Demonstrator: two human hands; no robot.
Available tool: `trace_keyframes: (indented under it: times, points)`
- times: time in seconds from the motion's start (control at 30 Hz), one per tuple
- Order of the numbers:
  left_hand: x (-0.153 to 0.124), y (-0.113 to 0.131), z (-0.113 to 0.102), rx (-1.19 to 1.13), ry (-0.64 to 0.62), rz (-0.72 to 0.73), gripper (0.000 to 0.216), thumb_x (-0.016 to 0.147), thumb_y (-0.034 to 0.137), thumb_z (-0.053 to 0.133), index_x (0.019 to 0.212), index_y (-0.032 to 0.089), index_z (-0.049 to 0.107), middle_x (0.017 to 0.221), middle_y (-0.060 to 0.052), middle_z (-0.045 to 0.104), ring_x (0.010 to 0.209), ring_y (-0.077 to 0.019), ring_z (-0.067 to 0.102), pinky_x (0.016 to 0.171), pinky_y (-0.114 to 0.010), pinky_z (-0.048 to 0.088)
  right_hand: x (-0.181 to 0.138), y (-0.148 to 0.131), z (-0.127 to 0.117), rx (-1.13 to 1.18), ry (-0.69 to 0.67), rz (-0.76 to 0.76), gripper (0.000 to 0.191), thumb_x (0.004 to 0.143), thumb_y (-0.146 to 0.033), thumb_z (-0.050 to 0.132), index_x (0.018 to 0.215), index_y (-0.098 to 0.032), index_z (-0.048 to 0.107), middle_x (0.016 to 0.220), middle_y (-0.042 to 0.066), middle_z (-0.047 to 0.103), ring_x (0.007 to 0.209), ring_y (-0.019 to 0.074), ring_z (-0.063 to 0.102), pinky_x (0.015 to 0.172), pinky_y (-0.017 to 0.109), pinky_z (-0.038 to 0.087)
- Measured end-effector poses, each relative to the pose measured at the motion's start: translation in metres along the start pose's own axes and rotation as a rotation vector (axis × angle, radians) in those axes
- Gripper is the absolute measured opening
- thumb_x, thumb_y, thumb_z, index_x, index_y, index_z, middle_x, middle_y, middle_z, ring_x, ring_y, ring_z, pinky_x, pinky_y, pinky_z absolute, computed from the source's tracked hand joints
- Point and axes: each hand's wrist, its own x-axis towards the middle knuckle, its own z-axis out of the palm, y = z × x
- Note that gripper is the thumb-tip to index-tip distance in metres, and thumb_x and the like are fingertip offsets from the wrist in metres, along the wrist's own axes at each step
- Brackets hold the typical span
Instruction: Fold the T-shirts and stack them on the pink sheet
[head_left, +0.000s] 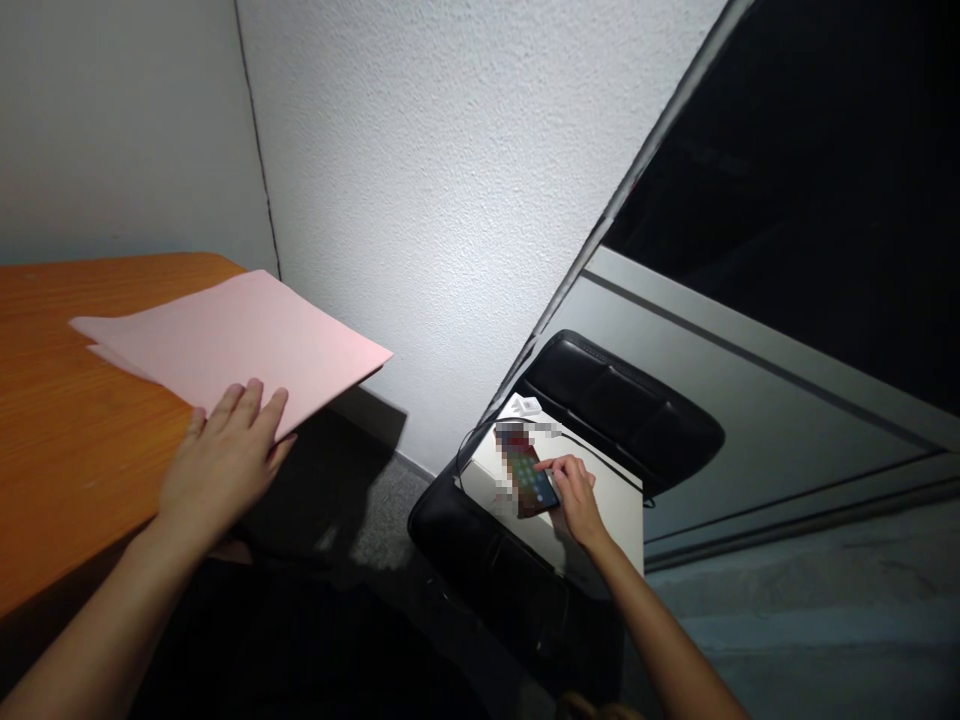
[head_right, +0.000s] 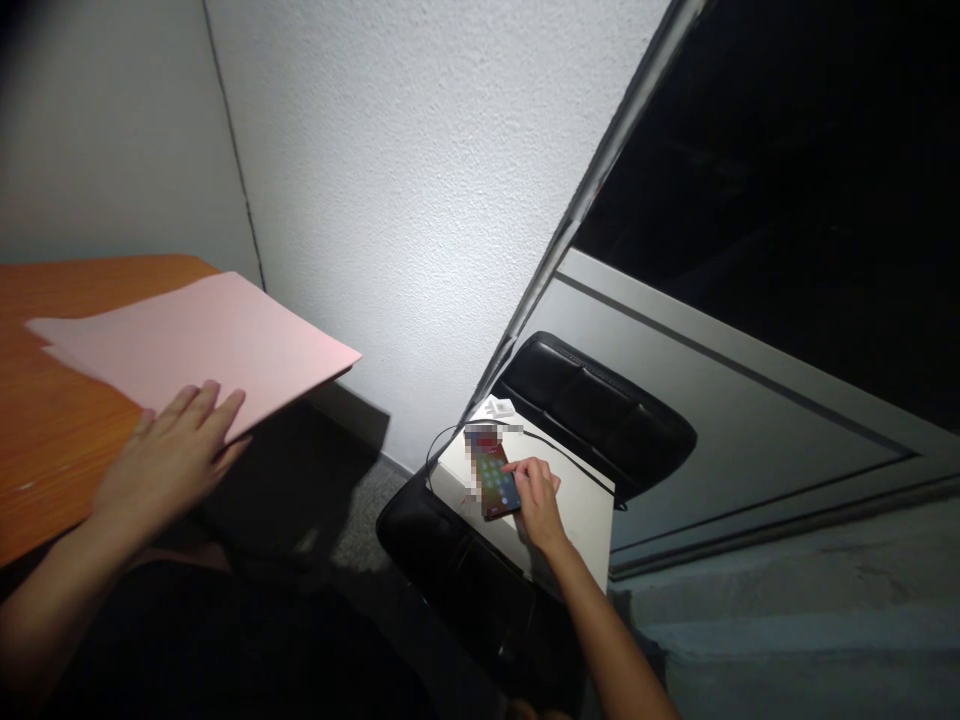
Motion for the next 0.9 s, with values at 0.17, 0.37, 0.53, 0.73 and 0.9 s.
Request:
trace_keyframes:
  times: [0.17,0.37,0.53,0.73,0.9]
  points:
    - [0.001,0.001,0.0,0.017,-0.008,0.003,0.054,0.096,0.033,0.037,0.145,0.01,0.037,0.152,-0.02,0.036,0.141,-0.0326,0.03,0.111,-0.05,0.028,0.003,-0.007,-0.007,0.048,0.201,-0.055,0.026,0.097,-0.039,0.036,0.084,-0.024,0.051,0.087,0.002,0.061,0.088,0.0226,0.054,0.086,0.04,0.031]
    - [0.001,0.0,0.005,0.044,-0.014,-0.003,0.054,0.098,0.036,0.034,0.146,0.01,0.036,0.152,-0.02,0.035,0.142,-0.0331,0.029,0.11,-0.051,0.028,0.008,-0.007,-0.009,0.062,0.34,-0.039,0.026,0.089,-0.043,0.054,0.075,-0.023,0.046,0.073,-0.002,0.05,0.072,0.0191,0.048,0.074,0.034,0.035]
    - [-0.001,-0.003,0.011,0.055,0.003,0.015,0.054,0.099,0.036,0.03,0.145,0.009,0.036,0.153,-0.021,0.033,0.142,-0.0343,0.028,0.11,-0.052,0.027,0.008,-0.007,-0.006,0.087,0.343,0.016,0.027,0.088,-0.047,0.056,0.077,-0.023,0.051,0.07,-0.002,0.047,0.069,0.0185,0.044,0.07,0.032,0.035]
    - [0.0,-0.003,0.005,0.039,-0.018,-0.003,0.055,0.097,0.035,0.036,0.145,0.01,0.037,0.152,-0.02,0.035,0.142,-0.0333,0.029,0.111,-0.051,0.027,0.008,-0.009,-0.007,0.126,0.353,0.038,0.031,0.087,-0.052,0.057,0.076,-0.023,0.052,0.069,-0.002,0.046,0.069,0.0187,0.044,0.069,0.032,0.036]
    - [0.002,0.0,-0.003,0.023,-0.048,-0.009,0.058,0.093,0.036,0.044,0.145,0.01,0.038,0.153,-0.02,0.035,0.142,-0.033,0.029,0.111,-0.05,0.027,0.009,-0.007,-0.006,0.113,0.342,0.044,0.033,0.087,-0.054,0.056,0.076,-0.023,0.052,0.068,-0.002,0.046,0.069,0.0187,0.044,0.068,0.032,0.036]
